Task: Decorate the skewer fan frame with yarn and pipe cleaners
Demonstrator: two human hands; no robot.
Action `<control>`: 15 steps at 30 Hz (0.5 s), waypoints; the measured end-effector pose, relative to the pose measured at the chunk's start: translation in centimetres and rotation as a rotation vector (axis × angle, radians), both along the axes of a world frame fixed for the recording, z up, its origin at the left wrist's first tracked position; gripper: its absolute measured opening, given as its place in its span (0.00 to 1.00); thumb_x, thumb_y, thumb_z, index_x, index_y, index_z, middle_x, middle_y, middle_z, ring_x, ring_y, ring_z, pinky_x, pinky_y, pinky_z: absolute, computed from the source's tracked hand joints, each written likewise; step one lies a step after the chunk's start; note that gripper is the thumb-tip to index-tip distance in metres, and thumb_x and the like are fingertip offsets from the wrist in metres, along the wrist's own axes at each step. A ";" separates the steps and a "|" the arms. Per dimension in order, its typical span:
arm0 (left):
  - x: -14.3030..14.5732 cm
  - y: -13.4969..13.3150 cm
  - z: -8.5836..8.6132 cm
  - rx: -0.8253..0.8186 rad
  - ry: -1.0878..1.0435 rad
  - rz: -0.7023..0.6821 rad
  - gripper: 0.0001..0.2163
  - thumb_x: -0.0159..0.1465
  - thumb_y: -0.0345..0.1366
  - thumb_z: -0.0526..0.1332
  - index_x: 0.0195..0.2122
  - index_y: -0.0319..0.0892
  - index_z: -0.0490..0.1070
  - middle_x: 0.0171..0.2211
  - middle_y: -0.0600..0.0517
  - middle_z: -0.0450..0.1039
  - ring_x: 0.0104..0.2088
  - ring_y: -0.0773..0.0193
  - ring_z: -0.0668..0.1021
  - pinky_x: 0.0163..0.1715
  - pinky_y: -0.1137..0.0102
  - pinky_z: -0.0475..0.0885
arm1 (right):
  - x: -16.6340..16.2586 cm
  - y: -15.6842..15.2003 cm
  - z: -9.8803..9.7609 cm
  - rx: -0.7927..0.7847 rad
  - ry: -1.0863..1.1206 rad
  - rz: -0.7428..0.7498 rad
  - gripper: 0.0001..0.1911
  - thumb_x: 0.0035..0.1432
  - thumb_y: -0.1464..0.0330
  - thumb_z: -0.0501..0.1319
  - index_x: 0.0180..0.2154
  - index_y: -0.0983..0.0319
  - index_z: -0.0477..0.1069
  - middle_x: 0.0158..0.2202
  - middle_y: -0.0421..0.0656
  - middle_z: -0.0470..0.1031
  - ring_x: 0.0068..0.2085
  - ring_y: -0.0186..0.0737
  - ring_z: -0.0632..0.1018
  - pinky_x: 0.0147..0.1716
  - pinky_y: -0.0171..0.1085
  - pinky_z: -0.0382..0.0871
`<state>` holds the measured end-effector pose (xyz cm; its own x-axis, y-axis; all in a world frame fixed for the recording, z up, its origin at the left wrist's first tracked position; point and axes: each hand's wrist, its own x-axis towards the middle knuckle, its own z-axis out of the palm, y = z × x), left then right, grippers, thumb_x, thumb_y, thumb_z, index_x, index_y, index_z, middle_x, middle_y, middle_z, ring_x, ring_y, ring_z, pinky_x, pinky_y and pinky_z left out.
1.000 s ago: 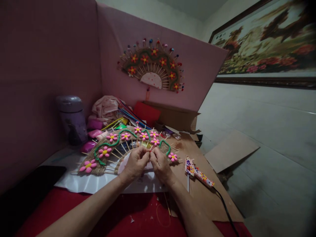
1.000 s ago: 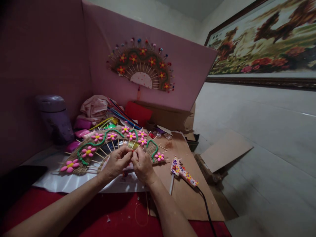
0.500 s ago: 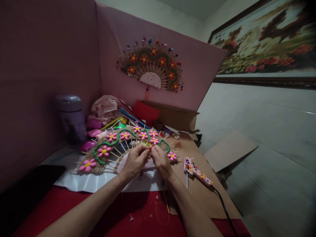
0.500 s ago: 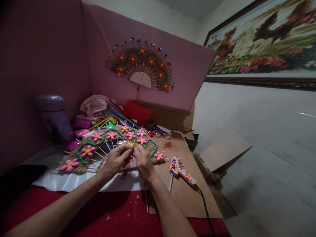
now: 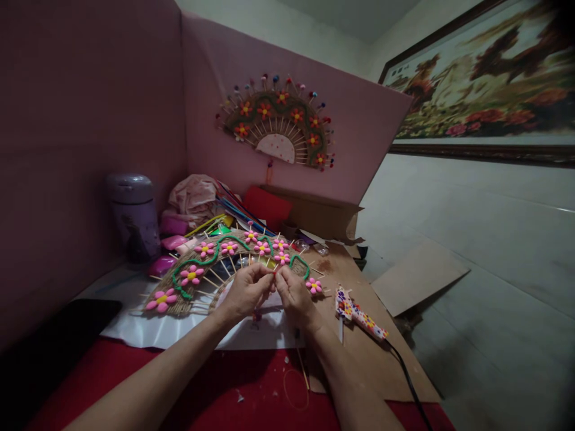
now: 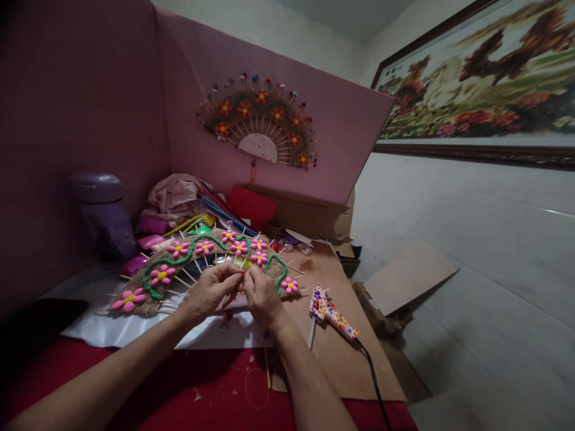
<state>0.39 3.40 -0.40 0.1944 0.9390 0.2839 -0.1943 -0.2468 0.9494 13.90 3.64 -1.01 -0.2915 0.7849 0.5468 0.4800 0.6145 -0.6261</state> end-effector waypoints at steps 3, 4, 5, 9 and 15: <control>0.2 0.3 -0.9 0.017 -0.017 0.088 0.09 0.53 0.37 0.62 0.22 0.39 0.65 0.14 0.59 0.62 0.14 0.76 0.62 0.14 0.78 0.56 | -0.7 -0.3 -0.4 0.062 -0.055 -0.075 0.11 0.62 0.67 0.45 0.26 0.58 0.54 0.23 0.37 0.60 0.25 0.35 0.65 0.26 0.34 0.54; 0.2 0.4 -1.0 0.021 -0.020 0.109 0.08 0.52 0.36 0.62 0.22 0.39 0.66 0.14 0.59 0.62 0.14 0.76 0.62 0.14 0.78 0.56 | -0.9 -0.4 -0.5 0.072 -0.057 -0.092 0.11 0.62 0.67 0.45 0.26 0.58 0.54 0.23 0.38 0.60 0.25 0.35 0.65 0.26 0.34 0.54; 0.3 0.4 -1.0 0.021 -0.024 0.115 0.07 0.52 0.36 0.62 0.23 0.39 0.66 0.15 0.59 0.62 0.14 0.76 0.62 0.15 0.78 0.56 | -1.0 -0.5 -0.6 0.077 -0.047 -0.106 0.11 0.62 0.67 0.45 0.26 0.58 0.54 0.23 0.38 0.61 0.25 0.35 0.65 0.26 0.34 0.54; 0.3 -0.1 -0.1 -0.034 -0.072 0.055 0.08 0.53 0.38 0.63 0.26 0.38 0.69 0.15 0.59 0.63 0.14 0.76 0.62 0.14 0.78 0.55 | -1.3 -0.5 -0.8 0.063 0.061 -0.128 0.12 0.63 0.67 0.44 0.27 0.59 0.55 0.24 0.38 0.61 0.26 0.35 0.65 0.26 0.34 0.55; 0.1 -0.3 0.8 -0.138 -0.177 0.042 0.13 0.47 0.42 0.68 0.25 0.35 0.72 0.14 0.58 0.63 0.13 0.76 0.61 0.13 0.77 0.53 | -1.2 -0.6 -0.8 0.055 0.074 -0.113 0.12 0.64 0.67 0.45 0.27 0.59 0.56 0.24 0.37 0.62 0.26 0.34 0.65 0.27 0.34 0.54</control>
<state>0.49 3.08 0.42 0.1126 0.9775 0.1785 -0.3532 -0.1285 0.9267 12.73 3.00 -1.77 -0.1601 0.7785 0.6069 0.5017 0.5937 -0.6292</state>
